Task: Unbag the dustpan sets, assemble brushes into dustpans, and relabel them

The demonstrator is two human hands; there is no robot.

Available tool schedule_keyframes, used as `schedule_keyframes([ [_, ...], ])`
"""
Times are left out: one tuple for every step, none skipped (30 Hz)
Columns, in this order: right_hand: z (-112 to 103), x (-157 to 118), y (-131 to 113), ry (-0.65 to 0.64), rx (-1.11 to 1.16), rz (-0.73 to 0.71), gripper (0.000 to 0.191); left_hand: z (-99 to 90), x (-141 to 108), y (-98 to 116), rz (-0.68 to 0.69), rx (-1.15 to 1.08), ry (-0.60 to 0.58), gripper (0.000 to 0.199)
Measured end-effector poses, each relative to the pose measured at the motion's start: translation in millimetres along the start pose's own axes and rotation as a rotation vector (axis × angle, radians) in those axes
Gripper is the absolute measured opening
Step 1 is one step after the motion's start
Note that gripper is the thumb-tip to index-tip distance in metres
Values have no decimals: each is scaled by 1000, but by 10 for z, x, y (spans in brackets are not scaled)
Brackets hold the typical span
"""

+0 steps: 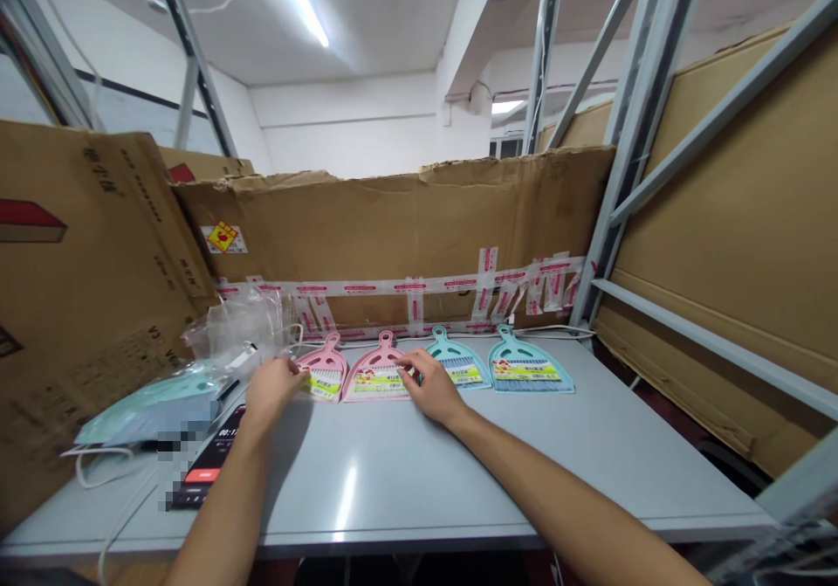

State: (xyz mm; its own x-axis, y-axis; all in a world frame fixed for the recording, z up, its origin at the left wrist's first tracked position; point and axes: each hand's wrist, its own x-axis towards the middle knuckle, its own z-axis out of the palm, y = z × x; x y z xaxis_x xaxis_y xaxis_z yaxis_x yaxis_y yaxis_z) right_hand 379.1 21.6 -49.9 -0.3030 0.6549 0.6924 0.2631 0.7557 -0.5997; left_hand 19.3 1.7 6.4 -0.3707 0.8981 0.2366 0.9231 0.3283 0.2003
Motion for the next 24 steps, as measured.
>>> schedule_keyframes([
  [2, -1, -6, -3, 4, 0, 21, -4, -22, 26, 26, 24, 31, 37],
  [4, -1, -11, -4, 6, -1, 21, -6, -41, 52, 51, 39, 58, 40],
  [6, -1, -17, -5, 7, -1, 21, -3, -55, 75, 75, 43, 72, 42],
  [7, 0, -23, -6, 6, -2, 21, 3, -63, 93, 100, 38, 68, 43],
  [7, 1, -28, -8, 4, -2, 20, 15, -65, 107, 130, 27, 50, 43],
  [8, 2, -33, -10, 2, -1, 20, 32, -62, 115, 167, 15, 17, 43],
  [8, 3, -36, -12, 1, -2, 19, 53, -54, 119, 204, 2, -29, 44],
  [9, 2, -37, -16, 0, -2, 18, 77, -43, 120, 239, -11, -82, 46],
  [10, 1, -37, -19, -1, -3, 17, 103, -31, 120, 268, -27, -132, 49],
  [13, -1, -34, -23, -3, -4, 17, 129, -18, 119, 282, -42, -176, 51],
  [15, -5, -30, -28, -5, -6, 16, 155, -6, 119, 280, -54, -208, 52],
  [18, -9, -25, -35, -8, -6, 16, 179, 4, 119, 264, -59, -223, 52],
  [22, -13, -20, -43, -10, -4, 16, 201, 13, 121, 243, -55, -225, 52],
  [25, -18, -15, -51, -12, -1, 16, 220, 21, 122, 223, -47, -224, 52],
  [27, -22, -11, -58, -14, 3, 16, 237, 27, 124, 209, -37, -226, 53],
  [29, -26, -8, -64, -15, 7, 16, 250, 31, 127, 201, -30, -232, 55],
  [30, -29, -6, -69, -17, 11, 17, 261, 34, 129, 198, -27, -236, 56],
  [30, -32, -4, -73, -19, 15, 17, 270, 36, 130, 192, -26, -239, 57],
  [31, -33, -3, -75, -20, 16, 17, 277, 36, 132, 184, -26, -238, 58],
  [31, -34, -2, -77, -20, 16, 17, 283, 34, 132, 177, -27, -234, 58],
  [32, -35, -2, -79, -18, 15, 17, 288, 32, 132, 173, -27, -228, 59],
  [33, -35, -1, -81, -18, 13, 17, 293, 28, 131, 170, -28, -221, 59],
  [34, -35, 0, -82, -19, 11, 17, 296, 24, 129, 169, -31, -214, 59],
  [35, -35, -1, -84, -23, 11, 17, 298, 19, 126, 168, -37, -207, 60],
])
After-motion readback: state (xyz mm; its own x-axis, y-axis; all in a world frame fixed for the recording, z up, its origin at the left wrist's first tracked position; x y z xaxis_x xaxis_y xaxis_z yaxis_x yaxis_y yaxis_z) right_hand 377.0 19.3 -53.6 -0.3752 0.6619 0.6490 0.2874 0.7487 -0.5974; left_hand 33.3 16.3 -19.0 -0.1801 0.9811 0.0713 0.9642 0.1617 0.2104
